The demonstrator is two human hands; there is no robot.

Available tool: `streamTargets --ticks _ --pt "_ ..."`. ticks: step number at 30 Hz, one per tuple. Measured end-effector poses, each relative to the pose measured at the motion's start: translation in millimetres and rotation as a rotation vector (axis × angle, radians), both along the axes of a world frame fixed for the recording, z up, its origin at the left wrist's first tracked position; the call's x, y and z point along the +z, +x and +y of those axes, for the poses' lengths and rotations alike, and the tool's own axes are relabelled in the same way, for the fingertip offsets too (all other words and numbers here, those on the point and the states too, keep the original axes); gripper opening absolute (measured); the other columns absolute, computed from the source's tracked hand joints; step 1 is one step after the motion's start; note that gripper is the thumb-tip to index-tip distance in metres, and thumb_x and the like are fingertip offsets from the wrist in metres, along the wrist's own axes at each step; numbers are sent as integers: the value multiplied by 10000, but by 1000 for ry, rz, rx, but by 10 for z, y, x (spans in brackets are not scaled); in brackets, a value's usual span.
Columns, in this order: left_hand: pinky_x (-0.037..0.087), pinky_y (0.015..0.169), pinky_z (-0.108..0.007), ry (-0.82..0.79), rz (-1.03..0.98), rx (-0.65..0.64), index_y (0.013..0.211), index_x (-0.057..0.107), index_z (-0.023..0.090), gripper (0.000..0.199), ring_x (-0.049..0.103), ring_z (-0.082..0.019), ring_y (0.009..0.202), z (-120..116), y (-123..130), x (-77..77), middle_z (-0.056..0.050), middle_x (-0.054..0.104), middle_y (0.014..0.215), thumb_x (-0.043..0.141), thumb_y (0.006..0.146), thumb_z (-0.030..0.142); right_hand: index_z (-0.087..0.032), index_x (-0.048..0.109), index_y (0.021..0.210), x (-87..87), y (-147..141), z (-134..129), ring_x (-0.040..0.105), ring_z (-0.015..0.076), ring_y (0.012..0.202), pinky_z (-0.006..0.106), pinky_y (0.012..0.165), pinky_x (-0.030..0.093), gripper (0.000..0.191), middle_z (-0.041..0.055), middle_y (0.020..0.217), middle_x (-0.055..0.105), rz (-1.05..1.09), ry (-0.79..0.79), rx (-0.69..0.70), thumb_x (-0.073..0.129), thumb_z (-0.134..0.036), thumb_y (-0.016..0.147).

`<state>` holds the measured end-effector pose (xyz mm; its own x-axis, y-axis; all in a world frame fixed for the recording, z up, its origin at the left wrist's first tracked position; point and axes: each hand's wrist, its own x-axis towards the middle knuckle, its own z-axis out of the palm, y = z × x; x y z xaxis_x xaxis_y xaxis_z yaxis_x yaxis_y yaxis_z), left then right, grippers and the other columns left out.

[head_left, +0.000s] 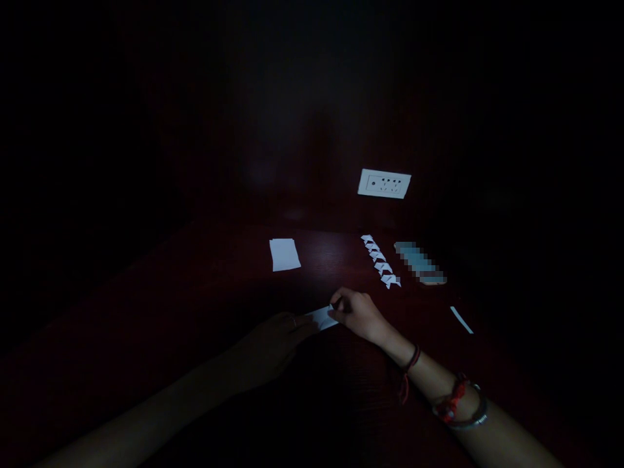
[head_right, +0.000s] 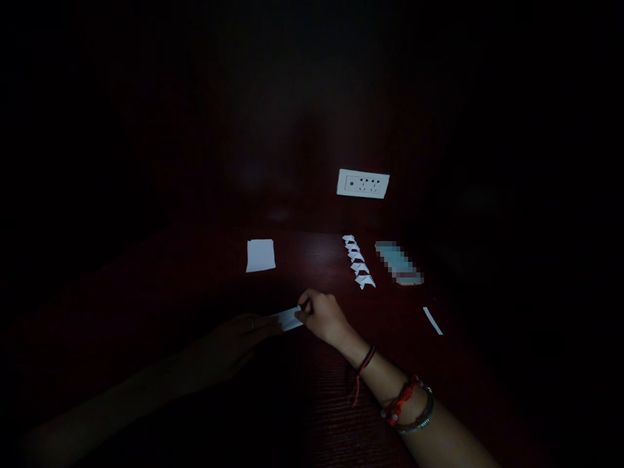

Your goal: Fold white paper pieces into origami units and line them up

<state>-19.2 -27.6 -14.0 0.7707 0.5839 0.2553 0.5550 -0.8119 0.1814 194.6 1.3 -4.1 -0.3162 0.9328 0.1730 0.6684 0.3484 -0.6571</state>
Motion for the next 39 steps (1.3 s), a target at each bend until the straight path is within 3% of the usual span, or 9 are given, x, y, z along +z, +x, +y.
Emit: streamTargets --ticks 13,21,30,39 --pt "370 842 -376 -26 -40 -27 1207 373 294 564 449 -200 991 32 22 -15 -14 447 1181 397 707 35 -175 542 771 -7 -5 7 514 79 537 172 496 355 80 -10 633 577 -49 -12 -20 527 -197 695" --pt "371 829 -383 -10 -52 -26 1212 372 296 560 446 -208 996 65 17 -98 -24 438 1191 401 716 39 -172 558 720 14 -11 1 507 81 532 174 491 348 53 -6 619 573 -48 -4 -19 519 -203 701" --pt "362 857 -375 -14 -69 -14 1201 393 277 506 427 -204 1033 40 32 -92 -34 433 1197 390 752 43 -162 561 711 0 4 1 495 83 545 183 514 342 66 -10 623 558 -35 32 -47 575 -224 693" --pt "345 881 -376 -12 -74 -4 1202 381 276 481 414 -200 1055 0 29 -62 -24 420 1209 381 774 56 -153 609 742 68 84 -32 492 93 629 194 589 366 115 12 703 549 -4 108 54 556 -254 731"
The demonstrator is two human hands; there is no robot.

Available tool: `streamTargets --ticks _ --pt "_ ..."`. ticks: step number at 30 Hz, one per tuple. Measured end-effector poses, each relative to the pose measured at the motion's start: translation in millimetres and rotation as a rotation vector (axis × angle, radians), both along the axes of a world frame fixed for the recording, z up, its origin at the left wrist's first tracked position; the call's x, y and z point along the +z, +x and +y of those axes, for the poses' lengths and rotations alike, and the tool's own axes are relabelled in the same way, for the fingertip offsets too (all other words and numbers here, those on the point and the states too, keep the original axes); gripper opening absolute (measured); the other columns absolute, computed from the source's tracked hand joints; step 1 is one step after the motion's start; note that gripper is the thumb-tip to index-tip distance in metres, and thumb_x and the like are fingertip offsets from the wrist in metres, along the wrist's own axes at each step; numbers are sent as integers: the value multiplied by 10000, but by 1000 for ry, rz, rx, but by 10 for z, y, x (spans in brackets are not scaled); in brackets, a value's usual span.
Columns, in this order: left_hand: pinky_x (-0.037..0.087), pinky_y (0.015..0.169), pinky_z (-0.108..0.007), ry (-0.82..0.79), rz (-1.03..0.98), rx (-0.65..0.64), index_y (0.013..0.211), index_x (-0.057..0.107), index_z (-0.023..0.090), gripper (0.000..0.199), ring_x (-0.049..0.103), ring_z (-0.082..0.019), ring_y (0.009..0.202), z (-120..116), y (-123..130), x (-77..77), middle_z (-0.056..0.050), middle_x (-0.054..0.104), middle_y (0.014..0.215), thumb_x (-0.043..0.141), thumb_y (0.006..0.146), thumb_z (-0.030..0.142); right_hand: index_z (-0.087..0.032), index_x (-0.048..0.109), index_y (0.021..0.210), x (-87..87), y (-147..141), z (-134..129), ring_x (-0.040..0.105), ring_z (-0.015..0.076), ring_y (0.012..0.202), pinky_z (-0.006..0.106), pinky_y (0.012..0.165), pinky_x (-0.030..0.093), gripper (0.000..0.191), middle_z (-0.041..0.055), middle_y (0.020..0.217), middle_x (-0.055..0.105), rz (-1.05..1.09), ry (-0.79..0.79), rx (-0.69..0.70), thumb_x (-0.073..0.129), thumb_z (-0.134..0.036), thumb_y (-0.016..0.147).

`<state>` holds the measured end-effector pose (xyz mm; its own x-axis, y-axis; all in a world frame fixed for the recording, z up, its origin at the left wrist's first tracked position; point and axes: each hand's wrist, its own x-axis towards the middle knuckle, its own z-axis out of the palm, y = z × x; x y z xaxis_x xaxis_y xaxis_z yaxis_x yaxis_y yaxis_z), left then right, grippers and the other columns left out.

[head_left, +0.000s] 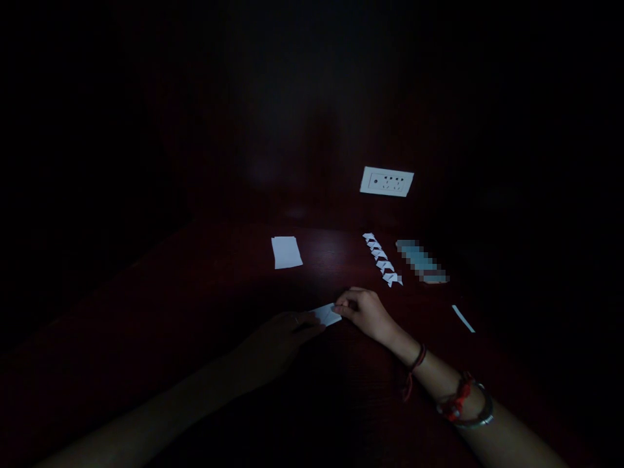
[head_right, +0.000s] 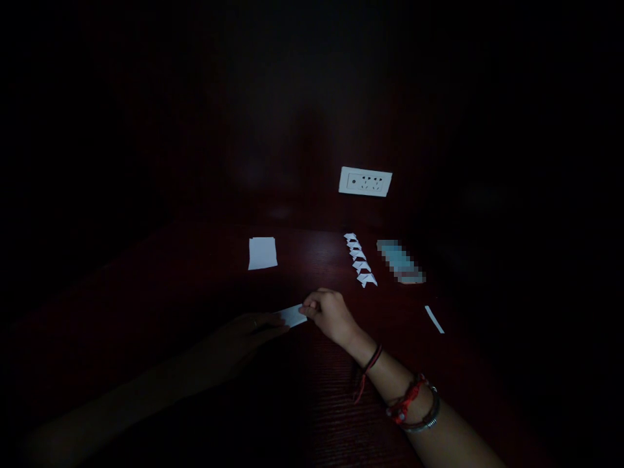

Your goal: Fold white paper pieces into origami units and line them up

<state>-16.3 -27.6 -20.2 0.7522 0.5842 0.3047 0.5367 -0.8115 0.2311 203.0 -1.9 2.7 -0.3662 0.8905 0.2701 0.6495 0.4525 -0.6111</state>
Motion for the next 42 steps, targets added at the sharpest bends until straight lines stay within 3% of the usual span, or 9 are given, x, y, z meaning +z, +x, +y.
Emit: streamTargets --ticks 6,13,18,21,26,29,32,37,42 --pt "327 910 -354 -36 -9 16 1241 314 235 509 387 -191 1090 -39 -8 67 -35 380 1252 387 769 61 -162 615 786 9 11 -58 472 94 612 198 555 367 121 5 720 527 6 -21 41 598 -231 688" --pt "193 979 -428 2 93 23 1256 291 227 566 236 -206 1207 -28 -21 136 -20 344 1293 370 730 34 -192 648 856 191 117 -106 516 113 756 223 698 395 174 18 834 574 -74 -114 473 594 -232 696" --pt "217 943 -469 28 139 8 1236 317 304 622 200 -235 1218 5 -18 96 20 310 1313 374 691 10 -203 649 875 262 182 -96 522 113 800 231 744 396 186 20 868 577 -100 -153 586 561 -271 725" --pt "223 939 -468 28 150 -16 1230 324 312 629 202 -229 1215 12 -26 75 25 279 1329 366 686 -1 -192 651 839 188 173 -63 525 109 778 230 733 403 153 21 841 578 -66 -98 520 535 -229 746" --pt "245 942 -451 20 97 -42 1214 361 280 624 262 -218 1180 14 -34 72 -8 301 1306 350 668 -22 -173 614 912 45 105 18 517 113 720 240 664 414 201 43 874 565 27 32 189 553 -223 727" --pt "292 929 -405 28 51 -66 1188 404 272 594 306 -214 1141 21 -19 87 -20 339 1262 373 666 -10 -156 600 935 15 60 54 510 107 686 229 642 403 254 35 831 576 12 -12 133 588 -226 691" --pt "237 953 -445 71 73 -68 1196 393 277 572 284 -224 1150 21 -6 108 -10 352 1256 383 691 9 -156 612 885 19 36 71 490 89 617 206 584 377 247 1 737 568 -32 -140 72 621 -210 644" --pt "281 921 -419 74 83 -18 1194 395 293 570 345 -211 1096 8 -21 105 -8 395 1211 395 698 11 -153 617 801 24 66 78 460 64 542 176 510 347 203 -33 647 535 -17 -321 88 637 -168 599" --pt "320 892 -381 43 71 -42 1183 405 292 546 374 -202 1071 10 -34 109 -4 417 1196 386 709 22 -129 568 938 20 47 89 475 69 589 184 558 382 346 -15 707 535 209 -480 158 631 -148 598"
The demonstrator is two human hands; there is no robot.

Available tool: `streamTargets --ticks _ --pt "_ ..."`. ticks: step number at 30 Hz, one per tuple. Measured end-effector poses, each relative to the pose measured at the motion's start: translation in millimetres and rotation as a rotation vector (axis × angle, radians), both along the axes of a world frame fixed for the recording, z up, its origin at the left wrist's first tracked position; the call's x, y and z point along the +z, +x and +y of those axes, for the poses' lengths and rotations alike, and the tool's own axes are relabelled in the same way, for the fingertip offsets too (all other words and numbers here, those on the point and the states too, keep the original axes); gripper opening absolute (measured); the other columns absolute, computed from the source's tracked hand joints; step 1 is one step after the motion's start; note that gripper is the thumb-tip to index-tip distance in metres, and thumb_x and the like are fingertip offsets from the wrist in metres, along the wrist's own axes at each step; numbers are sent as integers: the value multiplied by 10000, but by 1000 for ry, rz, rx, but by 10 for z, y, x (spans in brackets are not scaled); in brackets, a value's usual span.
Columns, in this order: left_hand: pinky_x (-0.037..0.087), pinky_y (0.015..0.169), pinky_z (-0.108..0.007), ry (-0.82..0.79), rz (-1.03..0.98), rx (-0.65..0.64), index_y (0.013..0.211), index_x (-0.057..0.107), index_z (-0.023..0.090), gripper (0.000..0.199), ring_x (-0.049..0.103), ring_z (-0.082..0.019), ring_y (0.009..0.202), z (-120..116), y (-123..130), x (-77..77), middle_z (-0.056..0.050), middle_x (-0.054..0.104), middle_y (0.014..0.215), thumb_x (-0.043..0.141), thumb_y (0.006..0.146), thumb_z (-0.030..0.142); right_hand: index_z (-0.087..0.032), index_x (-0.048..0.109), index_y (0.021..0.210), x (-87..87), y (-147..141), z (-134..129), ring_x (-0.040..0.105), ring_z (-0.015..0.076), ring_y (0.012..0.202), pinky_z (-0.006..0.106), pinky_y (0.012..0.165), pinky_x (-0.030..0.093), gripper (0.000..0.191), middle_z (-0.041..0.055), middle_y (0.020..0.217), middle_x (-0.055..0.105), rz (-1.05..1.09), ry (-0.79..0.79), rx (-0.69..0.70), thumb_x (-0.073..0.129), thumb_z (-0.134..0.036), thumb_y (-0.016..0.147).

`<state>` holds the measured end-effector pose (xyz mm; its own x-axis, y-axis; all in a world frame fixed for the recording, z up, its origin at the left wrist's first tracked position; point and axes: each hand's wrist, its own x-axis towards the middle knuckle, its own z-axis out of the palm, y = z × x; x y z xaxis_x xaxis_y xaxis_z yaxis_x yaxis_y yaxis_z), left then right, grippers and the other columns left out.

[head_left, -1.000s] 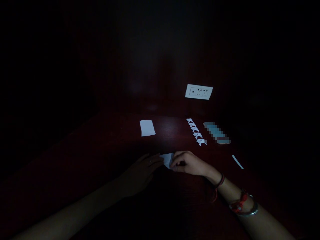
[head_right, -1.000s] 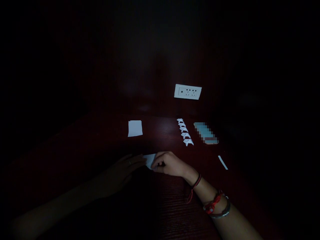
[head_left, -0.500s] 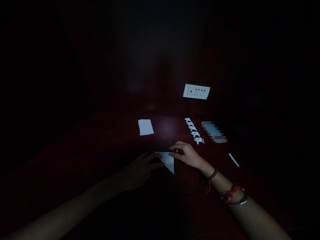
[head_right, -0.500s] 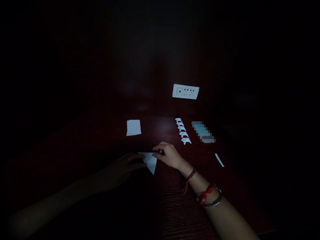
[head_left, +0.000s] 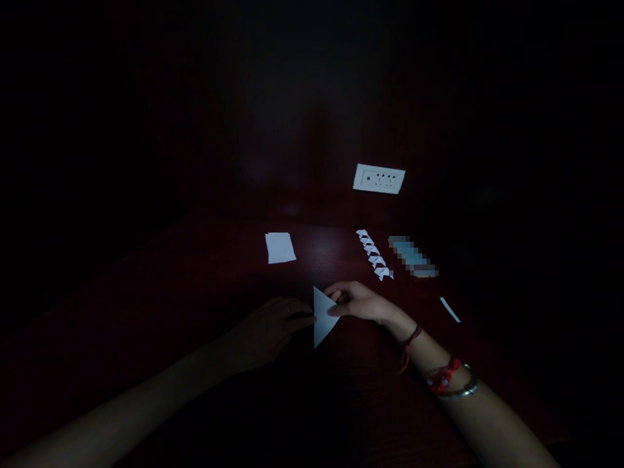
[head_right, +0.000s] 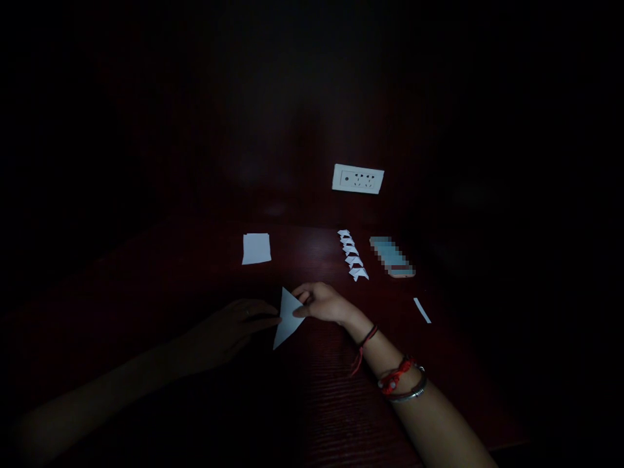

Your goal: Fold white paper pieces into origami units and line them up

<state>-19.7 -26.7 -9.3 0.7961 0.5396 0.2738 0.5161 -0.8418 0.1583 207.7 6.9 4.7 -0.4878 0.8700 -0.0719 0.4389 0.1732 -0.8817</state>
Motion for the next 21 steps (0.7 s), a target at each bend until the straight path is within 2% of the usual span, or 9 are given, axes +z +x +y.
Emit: streamTargets --ticks 5,9,12,17,21 --pt "292 922 -365 -39 16 -37 1199 379 265 525 359 -190 1092 -26 13 51 -2 415 1214 383 725 39 -95 508 1045 -41 -61 41 472 72 573 185 543 379 439 -8 681 537 75 17 -96 610 -150 622" --pt "286 918 -369 -23 39 -17 1188 389 249 470 364 -192 1087 -16 24 73 -10 422 1206 393 751 75 -127 578 882 -75 -46 69 464 65 546 172 509 365 240 -24 651 536 -71 146 -16 576 -147 642" --pt "297 895 -378 32 60 -19 1169 412 248 393 402 -198 1049 -28 50 130 -19 457 1168 397 793 135 -140 574 743 -78 -31 61 455 62 550 167 507 349 121 -36 642 523 -134 222 -30 576 -138 623" --pt "310 879 -373 134 39 34 1157 432 239 320 434 -200 1017 -156 117 220 -32 475 1143 394 839 247 -152 546 702 -49 -44 14 443 63 545 171 511 330 76 -47 611 504 -175 296 -81 574 -164 632" --pt "327 867 -366 137 66 23 1140 452 224 313 469 -199 990 -191 127 150 -31 499 1145 401 848 324 -145 557 697 -14 -24 -28 440 59 523 166 500 331 61 -47 585 506 -187 306 -52 574 -193 664"
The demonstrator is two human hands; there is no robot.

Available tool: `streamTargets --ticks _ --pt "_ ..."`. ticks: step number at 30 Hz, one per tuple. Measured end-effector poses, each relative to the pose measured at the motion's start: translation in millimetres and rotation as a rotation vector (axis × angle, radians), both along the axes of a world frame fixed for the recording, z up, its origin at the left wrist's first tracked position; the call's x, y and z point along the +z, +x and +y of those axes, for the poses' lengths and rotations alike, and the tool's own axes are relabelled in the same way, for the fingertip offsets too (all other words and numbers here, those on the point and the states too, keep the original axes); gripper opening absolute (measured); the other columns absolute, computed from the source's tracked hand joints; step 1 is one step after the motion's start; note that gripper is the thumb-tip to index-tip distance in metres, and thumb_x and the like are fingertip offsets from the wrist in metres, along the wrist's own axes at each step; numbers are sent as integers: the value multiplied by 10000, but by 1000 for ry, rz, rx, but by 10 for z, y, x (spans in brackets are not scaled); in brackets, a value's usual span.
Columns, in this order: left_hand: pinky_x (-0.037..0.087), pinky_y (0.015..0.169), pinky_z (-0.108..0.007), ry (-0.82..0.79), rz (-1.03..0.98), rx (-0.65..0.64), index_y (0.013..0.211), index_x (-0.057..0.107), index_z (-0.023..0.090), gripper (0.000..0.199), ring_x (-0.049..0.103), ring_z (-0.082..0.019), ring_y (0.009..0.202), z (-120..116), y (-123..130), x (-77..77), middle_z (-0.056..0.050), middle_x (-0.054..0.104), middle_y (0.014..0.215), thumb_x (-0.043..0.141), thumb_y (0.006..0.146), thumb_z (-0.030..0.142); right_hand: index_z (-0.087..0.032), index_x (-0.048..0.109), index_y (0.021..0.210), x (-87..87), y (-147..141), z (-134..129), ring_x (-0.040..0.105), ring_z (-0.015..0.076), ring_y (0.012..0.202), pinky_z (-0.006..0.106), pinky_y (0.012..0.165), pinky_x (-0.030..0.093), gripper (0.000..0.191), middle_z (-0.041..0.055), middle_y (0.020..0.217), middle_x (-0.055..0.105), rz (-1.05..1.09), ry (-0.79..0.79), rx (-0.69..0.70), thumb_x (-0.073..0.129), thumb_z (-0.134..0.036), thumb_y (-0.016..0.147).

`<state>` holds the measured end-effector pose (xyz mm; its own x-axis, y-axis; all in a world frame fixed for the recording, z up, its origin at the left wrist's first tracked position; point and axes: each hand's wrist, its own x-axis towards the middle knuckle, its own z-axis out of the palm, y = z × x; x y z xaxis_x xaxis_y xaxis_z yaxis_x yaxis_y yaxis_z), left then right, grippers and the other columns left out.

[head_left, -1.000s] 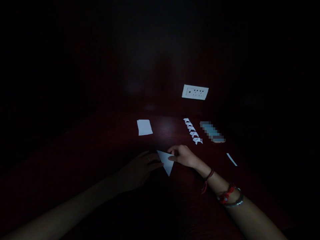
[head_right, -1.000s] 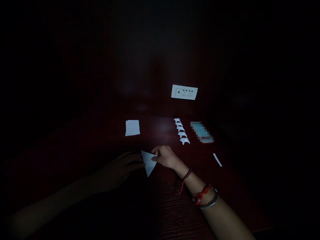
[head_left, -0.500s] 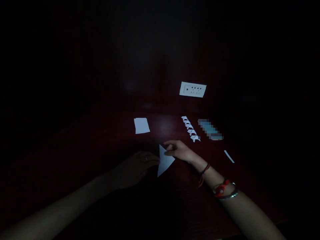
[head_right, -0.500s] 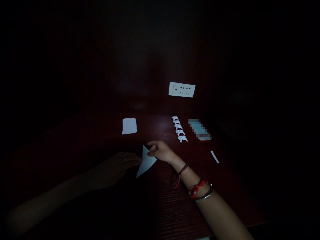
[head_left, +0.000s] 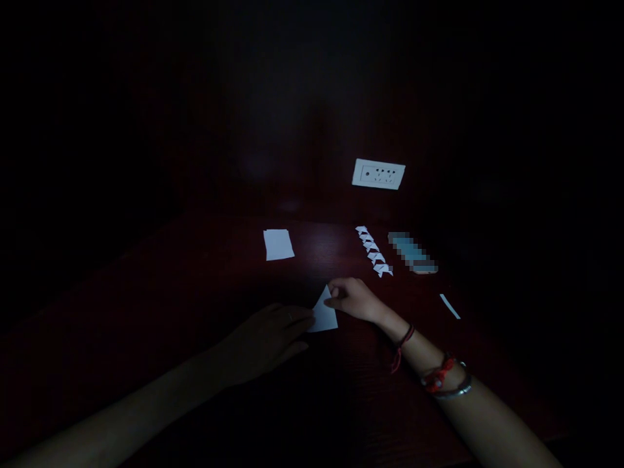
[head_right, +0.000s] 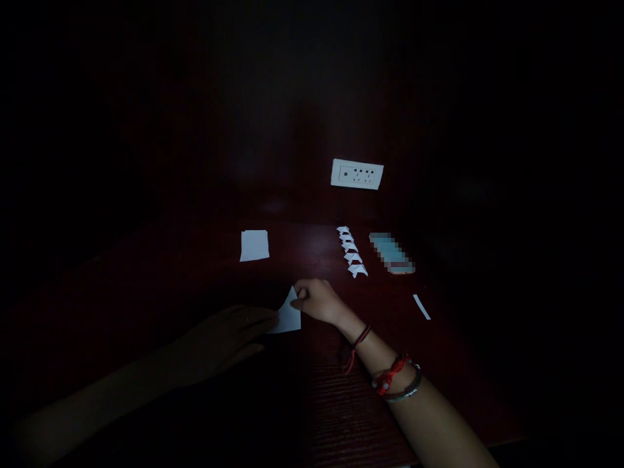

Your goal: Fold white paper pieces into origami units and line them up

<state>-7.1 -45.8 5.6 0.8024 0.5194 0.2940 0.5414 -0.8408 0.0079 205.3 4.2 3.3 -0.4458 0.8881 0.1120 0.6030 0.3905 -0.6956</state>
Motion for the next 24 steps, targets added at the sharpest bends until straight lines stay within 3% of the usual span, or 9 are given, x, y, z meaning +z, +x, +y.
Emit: streamTargets --ticks 6,13,24 --pt "294 905 -356 -13 -3 33 1138 451 229 291 409 -188 1075 69 -59 -133 -3 469 1193 393 854 248 -135 604 828 70 72 -100 495 79 605 180 570 378 122 9 713 575 -52 224 188 546 -186 732" --pt "279 919 -371 -20 -6 39 1168 419 245 324 344 -195 1130 88 -90 -161 11 429 1231 382 847 221 -156 594 951 124 94 -196 513 118 834 230 753 400 219 50 899 589 -224 426 404 424 -147 815" --pt "305 912 -368 -41 -67 11 1194 383 221 372 364 -194 1116 107 -111 -256 -19 427 1228 382 825 172 -169 593 985 129 132 -199 500 128 876 245 769 421 248 47 967 570 -313 456 478 396 -198 836"
